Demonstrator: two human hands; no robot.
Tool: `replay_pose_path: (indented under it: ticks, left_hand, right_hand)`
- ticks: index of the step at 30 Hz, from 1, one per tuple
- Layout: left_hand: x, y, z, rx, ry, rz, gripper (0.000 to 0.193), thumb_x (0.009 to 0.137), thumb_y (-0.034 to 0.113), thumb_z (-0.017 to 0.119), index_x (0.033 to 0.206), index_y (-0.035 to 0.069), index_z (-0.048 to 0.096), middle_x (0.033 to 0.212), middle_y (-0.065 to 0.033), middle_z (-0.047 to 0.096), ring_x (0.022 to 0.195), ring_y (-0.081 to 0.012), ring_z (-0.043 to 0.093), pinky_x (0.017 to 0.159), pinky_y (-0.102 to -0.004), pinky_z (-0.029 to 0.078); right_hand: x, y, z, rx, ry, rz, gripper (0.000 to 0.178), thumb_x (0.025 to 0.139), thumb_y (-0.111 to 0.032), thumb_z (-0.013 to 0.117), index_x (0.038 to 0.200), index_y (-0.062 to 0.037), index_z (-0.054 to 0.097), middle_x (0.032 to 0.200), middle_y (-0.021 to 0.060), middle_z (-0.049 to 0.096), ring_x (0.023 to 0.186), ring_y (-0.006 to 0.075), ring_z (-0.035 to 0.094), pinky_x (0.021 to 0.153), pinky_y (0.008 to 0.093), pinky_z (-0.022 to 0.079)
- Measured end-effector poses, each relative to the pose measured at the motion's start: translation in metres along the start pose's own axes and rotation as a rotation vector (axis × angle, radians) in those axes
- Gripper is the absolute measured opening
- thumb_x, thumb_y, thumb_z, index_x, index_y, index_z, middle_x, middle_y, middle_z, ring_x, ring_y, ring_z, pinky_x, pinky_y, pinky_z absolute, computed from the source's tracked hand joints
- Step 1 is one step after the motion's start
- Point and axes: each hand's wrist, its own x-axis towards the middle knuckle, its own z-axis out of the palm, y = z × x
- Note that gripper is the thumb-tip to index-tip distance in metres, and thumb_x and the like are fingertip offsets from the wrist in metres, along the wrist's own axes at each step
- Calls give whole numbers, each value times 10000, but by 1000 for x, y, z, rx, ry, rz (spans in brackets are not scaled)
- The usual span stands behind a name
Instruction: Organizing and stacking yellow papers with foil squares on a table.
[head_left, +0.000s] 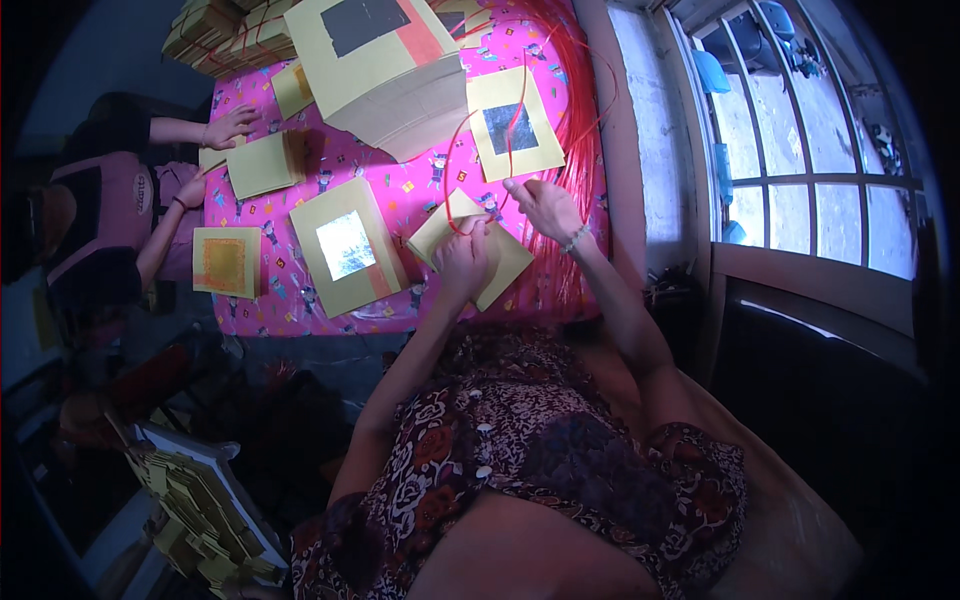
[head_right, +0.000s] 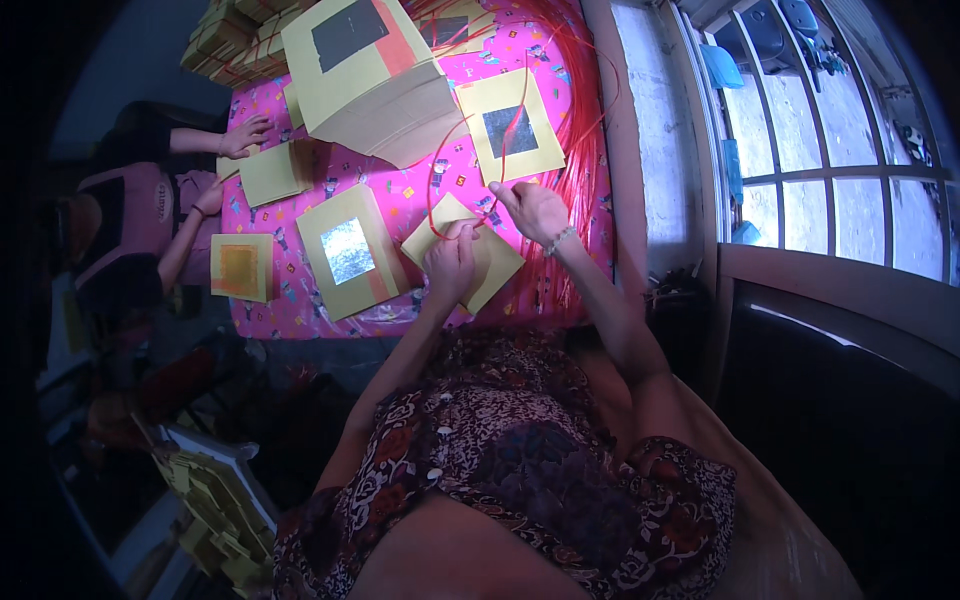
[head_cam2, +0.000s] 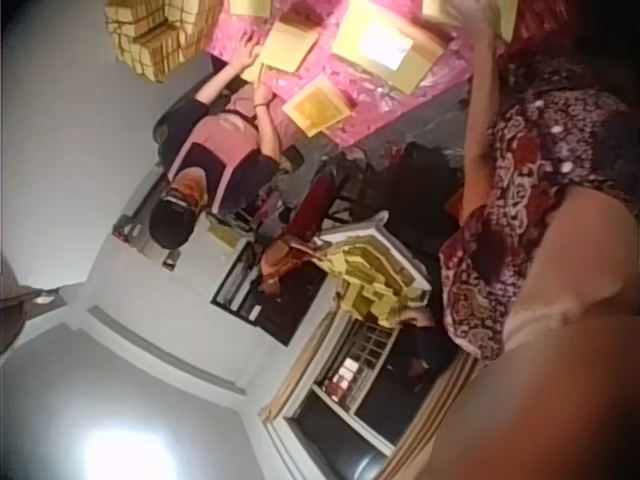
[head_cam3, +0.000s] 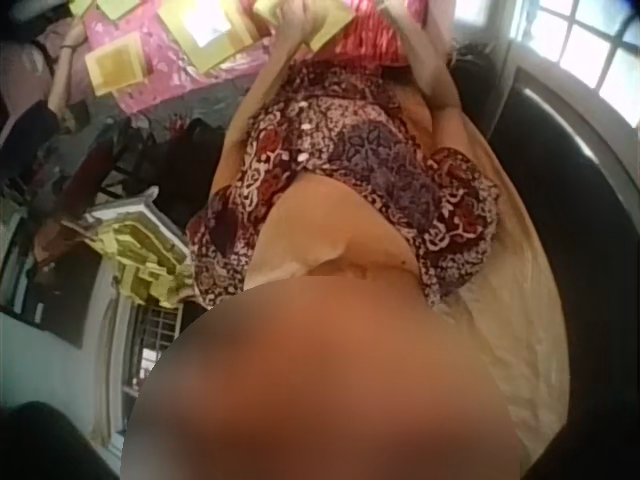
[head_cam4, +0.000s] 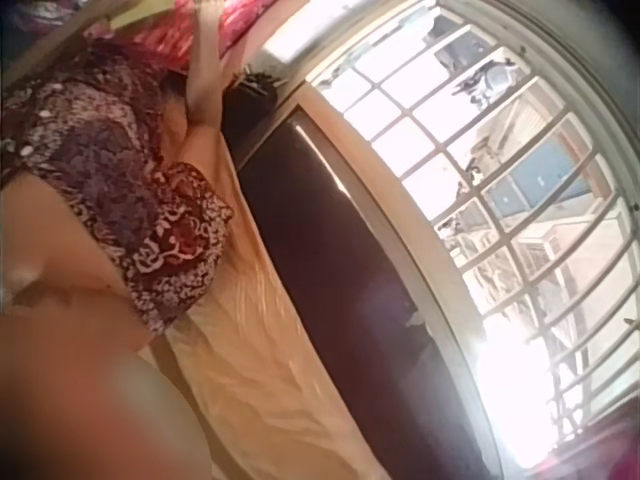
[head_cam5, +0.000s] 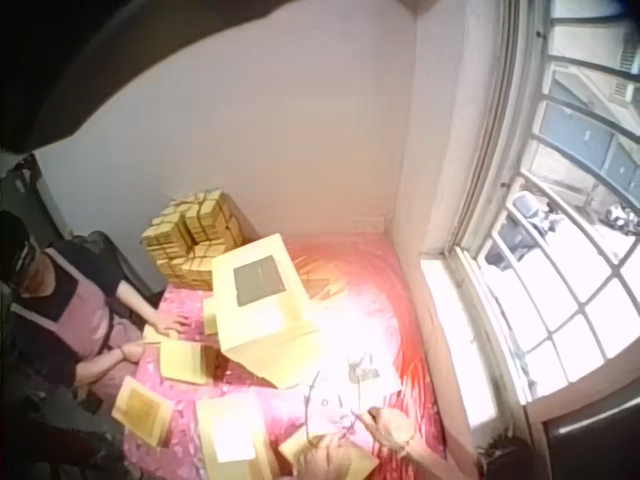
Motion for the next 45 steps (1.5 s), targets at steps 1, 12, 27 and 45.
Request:
replay_pose_path:
  ticks: [1, 12, 27, 45]
  left_hand:
    - [0, -2, -1, -26, -4, -10, 297, 965, 255, 399, 990, 87, 641, 825, -131, 674, 724, -328, 644, 655, -446, 465]
    - [4, -24, 0, -195, 145, 78, 258, 959, 134, 403, 954, -6, 620, 872, -163, 617, 817, -306, 618, 736, -379, 480]
    - [14, -49, 11, -519, 302, -118, 312, 993, 114, 371, 1202, -26, 554, 882, -73, 611, 742, -106, 574, 678, -236, 502]
    - [37, -59, -8, -1128, 132, -618, 334, 1008, 226, 387, 1209, -20, 491, 983, -136, 601, 825, -232, 643, 747, -356, 562]
  right_hand:
    - [-1, 3, 8, 171, -61, -1, 622, 902, -572, 464, 870, 11, 679, 703, 106, 663, 658, 191, 647, 618, 357, 495]
    - [-89, -11, 68, 572, 444, -126, 281, 878, -285, 640, 875, -11, 704, 673, 116, 662, 587, 161, 631, 551, 284, 476]
    - [-152, 14, 121, 1472, -227, 548, 289, 915, -395, 579, 996, -127, 647, 791, -57, 605, 715, 69, 581, 630, 249, 452]
    - [-119, 76, 163, 1486, -37, 671, 263, 910, -409, 578, 855, -153, 602, 646, -73, 509, 540, 66, 464, 499, 231, 381]
